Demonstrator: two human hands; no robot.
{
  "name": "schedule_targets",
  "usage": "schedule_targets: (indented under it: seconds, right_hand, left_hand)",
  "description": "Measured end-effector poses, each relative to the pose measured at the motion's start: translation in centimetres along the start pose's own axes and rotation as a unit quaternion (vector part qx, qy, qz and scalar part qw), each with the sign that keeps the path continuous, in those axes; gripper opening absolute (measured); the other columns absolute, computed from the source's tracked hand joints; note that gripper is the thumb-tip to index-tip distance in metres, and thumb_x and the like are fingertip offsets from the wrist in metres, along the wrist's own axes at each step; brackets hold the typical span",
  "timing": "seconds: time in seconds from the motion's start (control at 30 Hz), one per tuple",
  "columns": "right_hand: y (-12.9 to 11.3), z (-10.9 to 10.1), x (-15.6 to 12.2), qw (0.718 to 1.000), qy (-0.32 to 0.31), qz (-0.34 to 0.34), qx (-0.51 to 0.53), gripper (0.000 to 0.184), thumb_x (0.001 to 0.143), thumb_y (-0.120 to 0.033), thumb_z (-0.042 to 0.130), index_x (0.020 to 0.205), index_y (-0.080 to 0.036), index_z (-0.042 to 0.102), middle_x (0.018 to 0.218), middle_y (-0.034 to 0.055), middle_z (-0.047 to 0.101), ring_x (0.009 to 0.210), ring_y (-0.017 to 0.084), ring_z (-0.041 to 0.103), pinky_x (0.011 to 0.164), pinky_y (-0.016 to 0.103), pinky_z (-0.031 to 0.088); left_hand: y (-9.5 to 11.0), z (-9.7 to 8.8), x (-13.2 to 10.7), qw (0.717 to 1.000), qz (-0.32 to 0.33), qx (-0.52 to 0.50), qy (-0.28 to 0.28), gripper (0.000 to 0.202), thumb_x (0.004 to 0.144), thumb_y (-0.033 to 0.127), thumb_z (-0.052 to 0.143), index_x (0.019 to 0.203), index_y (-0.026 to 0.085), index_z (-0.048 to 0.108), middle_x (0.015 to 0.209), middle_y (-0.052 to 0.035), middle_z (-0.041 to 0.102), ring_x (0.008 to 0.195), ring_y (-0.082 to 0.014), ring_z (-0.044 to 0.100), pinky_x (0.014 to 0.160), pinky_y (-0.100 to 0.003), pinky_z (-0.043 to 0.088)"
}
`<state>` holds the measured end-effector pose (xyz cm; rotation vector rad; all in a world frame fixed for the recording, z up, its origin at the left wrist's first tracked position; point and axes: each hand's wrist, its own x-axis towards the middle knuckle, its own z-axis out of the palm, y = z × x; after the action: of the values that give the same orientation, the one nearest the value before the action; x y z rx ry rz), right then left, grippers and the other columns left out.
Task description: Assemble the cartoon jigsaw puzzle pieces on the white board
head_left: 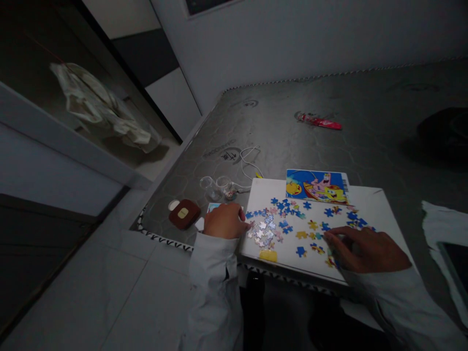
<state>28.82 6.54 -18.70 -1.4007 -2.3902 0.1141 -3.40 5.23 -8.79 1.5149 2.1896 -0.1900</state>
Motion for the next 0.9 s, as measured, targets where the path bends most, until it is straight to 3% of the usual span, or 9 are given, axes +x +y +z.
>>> schedule_targets:
  seconds: [0.37, 0.57, 0.77, 0.9]
  right_hand:
    - [0.1, -0.1, 0.1, 1.000, -0.016, 0.013, -0.004, 0.042, 0.102, -0.051, 0.043, 0.094, -0.024, 0.074, 0.068, 0.0023, 0.069, 0.061, 0.022, 0.062, 0.061, 0.035, 0.037]
    - [-0.2, -0.2, 0.2, 1.000, -0.006, 0.012, 0.003, 0.044, 0.102, -0.052, 0.043, 0.090, -0.023, 0.074, 0.065, 0.0018, 0.067, 0.058, 0.021, 0.060, 0.060, 0.035, 0.036]
    - [0.1, 0.0, 0.1, 1.000, 0.013, -0.013, -0.002, 0.051, 0.105, -0.055, 0.038, 0.092, -0.022, 0.074, 0.067, 0.0025, 0.067, 0.058, 0.021, 0.058, 0.061, 0.035, 0.035]
    - [0.3, 0.2, 0.0, 1.000, 0.004, -0.014, -0.007, 0.053, 0.105, -0.057, 0.038, 0.092, -0.021, 0.074, 0.065, 0.0028, 0.067, 0.057, 0.021, 0.057, 0.061, 0.035, 0.033]
  left_hand:
    - [0.4, 0.6, 0.2, 0.997, 0.037, 0.016, -0.062, 0.019, 0.063, 0.035, 0.084, 0.072, 0.024, 0.070, 0.089, -0.0034, 0.075, 0.091, -0.0244, 0.069, 0.078, -0.034, 0.051]
    - [1.1, 0.3, 0.0, 0.998, 0.041, 0.018, -0.055, 0.022, 0.067, 0.041, 0.081, 0.075, 0.024, 0.070, 0.088, -0.0045, 0.074, 0.091, -0.0264, 0.069, 0.080, -0.038, 0.051]
    - [1.7, 0.3, -0.3, 0.998, 0.053, 0.016, -0.032, 0.016, 0.069, 0.037, 0.078, 0.075, 0.024, 0.069, 0.086, -0.0032, 0.074, 0.090, -0.0263, 0.068, 0.077, -0.037, 0.048]
    - [2.3, 0.7, -0.3, 0.997, 0.073, 0.008, -0.036, 0.020, 0.064, 0.038, 0.082, 0.072, 0.026, 0.069, 0.083, -0.0003, 0.074, 0.087, -0.0247, 0.068, 0.076, -0.036, 0.047]
